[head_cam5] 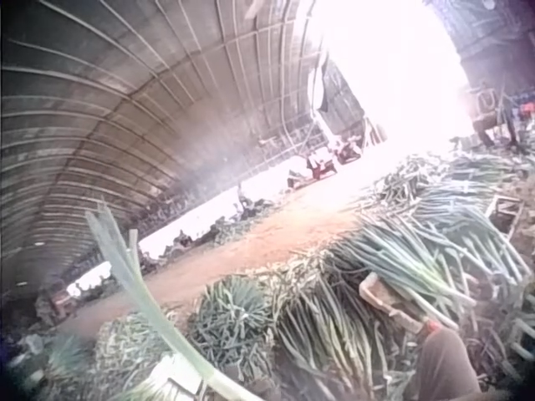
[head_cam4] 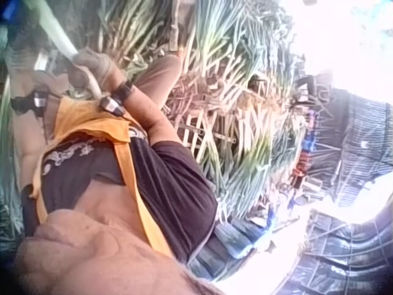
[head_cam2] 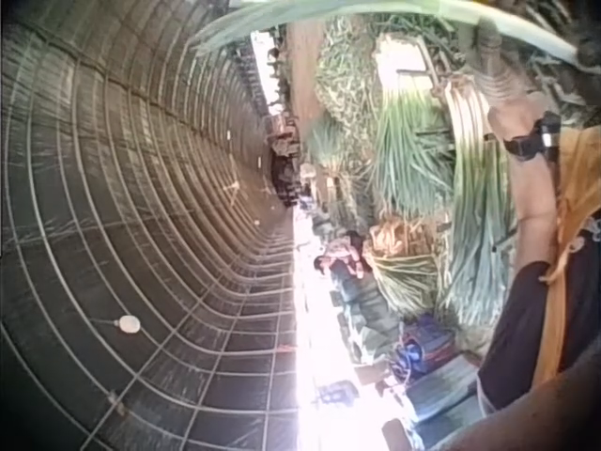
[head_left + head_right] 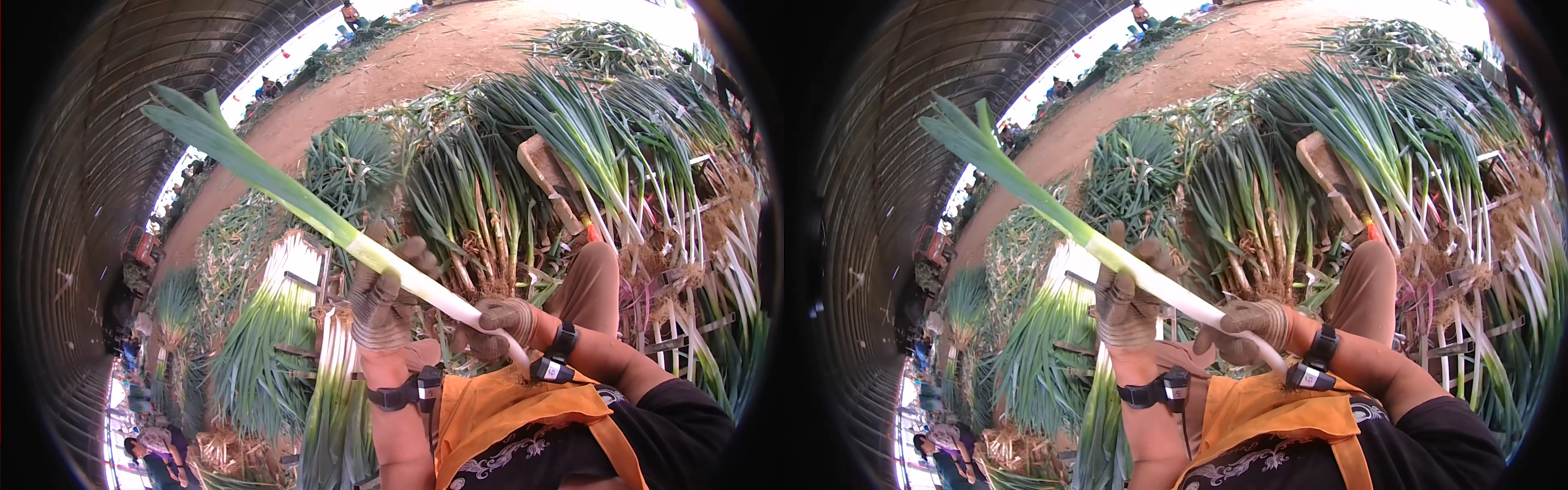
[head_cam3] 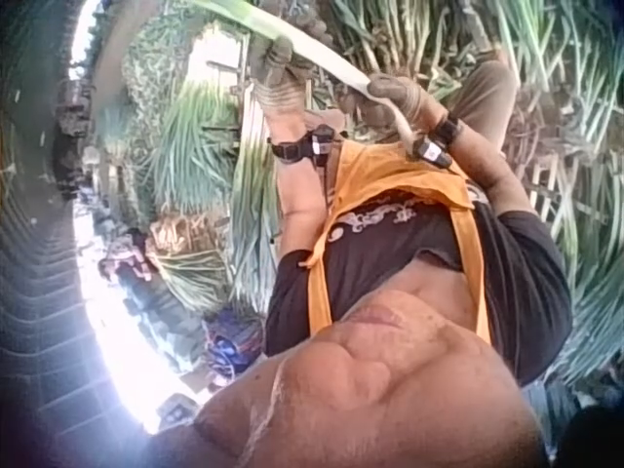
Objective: Processing large green onions (leeks) by peeling away outer layers and cleaning the stalks.
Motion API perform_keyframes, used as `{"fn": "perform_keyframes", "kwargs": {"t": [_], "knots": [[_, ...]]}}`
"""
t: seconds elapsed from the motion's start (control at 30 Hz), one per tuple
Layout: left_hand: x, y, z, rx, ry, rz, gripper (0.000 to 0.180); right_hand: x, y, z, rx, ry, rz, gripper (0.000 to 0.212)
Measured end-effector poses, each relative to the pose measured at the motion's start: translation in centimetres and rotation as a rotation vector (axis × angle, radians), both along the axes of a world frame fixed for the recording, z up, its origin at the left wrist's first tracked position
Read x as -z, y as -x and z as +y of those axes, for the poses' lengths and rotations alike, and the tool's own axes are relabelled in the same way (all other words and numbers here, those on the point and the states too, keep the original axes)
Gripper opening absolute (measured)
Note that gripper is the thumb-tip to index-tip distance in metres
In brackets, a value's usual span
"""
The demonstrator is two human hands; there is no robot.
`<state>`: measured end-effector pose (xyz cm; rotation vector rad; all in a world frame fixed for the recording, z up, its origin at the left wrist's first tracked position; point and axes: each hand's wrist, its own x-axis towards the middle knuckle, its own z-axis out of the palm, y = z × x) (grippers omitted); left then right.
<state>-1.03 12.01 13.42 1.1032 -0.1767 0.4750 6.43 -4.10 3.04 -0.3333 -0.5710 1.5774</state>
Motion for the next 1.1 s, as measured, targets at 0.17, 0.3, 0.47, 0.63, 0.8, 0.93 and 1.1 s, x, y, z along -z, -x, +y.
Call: {"fn": "perform_keyframes", "kwargs": {"t": [0.17,0.3,0.47,0.63,0.8,0.93,1.1], "knots": [[-1.2,-1.1,1.1,0.014,0.308,-0.089,0.054,2.8,0.6,0.4,-0.106,-0.040,0.119,0.057],[0.7,-1.8,2.7,0.203,0.337,-0.065,0.049,1.7,0.3,0.5,0.057,0.042,-0.009,0.048],[0.5,-1.5,0.1,0.061,0.313,0.030,0.049,0.6,-1.2,0.3,0.229,0.105,-0.265,0.033],[0.5,-1.0,0.2,0.097,0.359,0.052,0.050,0.3,-1.3,0.1,0.376,0.157,-0.517,0.027],[-0.4,0.3,-3.2,-0.118,0.239,0.100,0.054,0.8,-2.1,-0.1,0.384,0.116,-0.535,0.026],[-1.3,1.6,-3.8,-0.270,0.082,0.152,0.052,-0.9,-2.0,-0.4,0.515,0.157,-0.733,0.033],[-1.4,2.2,-2.4,-0.415,-1.016,0.885,0.051,-1.7,-2.4,-1.4,0.733,0.287,-0.820,0.042]]}}
